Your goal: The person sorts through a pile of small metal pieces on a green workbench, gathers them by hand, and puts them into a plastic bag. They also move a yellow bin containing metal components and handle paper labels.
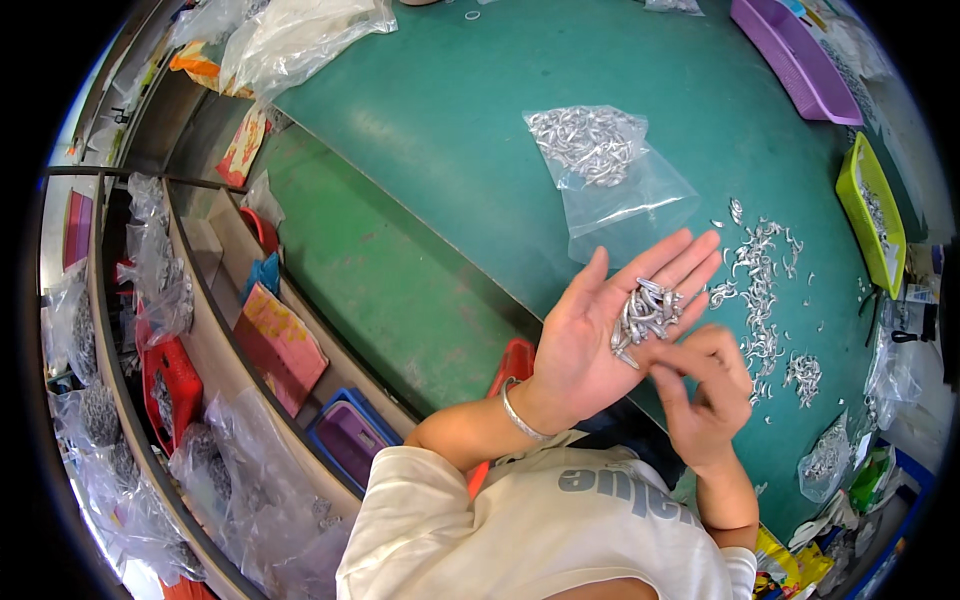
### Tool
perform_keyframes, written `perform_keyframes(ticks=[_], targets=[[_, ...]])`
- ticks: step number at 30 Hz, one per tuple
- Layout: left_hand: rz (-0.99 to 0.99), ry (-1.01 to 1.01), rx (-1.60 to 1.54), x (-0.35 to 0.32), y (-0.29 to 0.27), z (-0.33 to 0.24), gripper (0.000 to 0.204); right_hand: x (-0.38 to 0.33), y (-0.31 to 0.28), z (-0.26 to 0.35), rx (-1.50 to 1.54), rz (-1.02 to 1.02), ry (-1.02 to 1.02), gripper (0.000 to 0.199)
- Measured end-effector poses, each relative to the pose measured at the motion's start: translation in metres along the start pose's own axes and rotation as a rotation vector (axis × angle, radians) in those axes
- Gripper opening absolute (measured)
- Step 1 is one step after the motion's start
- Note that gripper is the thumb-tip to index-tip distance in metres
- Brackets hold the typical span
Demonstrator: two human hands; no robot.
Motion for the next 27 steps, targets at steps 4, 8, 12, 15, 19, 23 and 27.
perform_keyframes(ticks=[4,8,12,15,19,23,27], targets=[[-0.312,0.005,0.041,-0.007,-0.028,0.004,0.046,0.005,-0.012,-0.034,0.06,-0.283,0.229,0.028],[-0.292,0.054,-0.063,-0.006,-0.064,0.006,0.035,0.036,0.0,-0.071,0.018,-0.272,0.323,0.027],[-0.424,0.342,0.121,0.019,-0.037,-0.012,0.031,0.059,0.01,-0.093,-0.209,-0.147,0.298,0.01],[-0.549,0.517,0.35,0.038,-0.034,-0.037,0.032,0.064,0.016,-0.083,-0.208,-0.177,0.223,0.012],[-0.517,0.613,0.596,0.06,-0.038,-0.048,0.035,0.066,0.018,-0.076,-0.141,-0.18,0.16,0.009],[-0.402,0.565,0.893,0.063,-0.047,-0.049,0.05,0.053,0.014,-0.081,-0.101,-0.086,0.251,0.014],[-0.464,0.499,1.015,0.047,-0.032,-0.032,0.048,-0.01,-0.025,-0.088,0.215,-0.154,0.406,0.022]])
Point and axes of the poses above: each hand's wrist, its own x-axis towards the middle knuckle, its own y-axis out of the palm, z = x × y, the point moved 4 cm from there along x, towards the middle knuckle
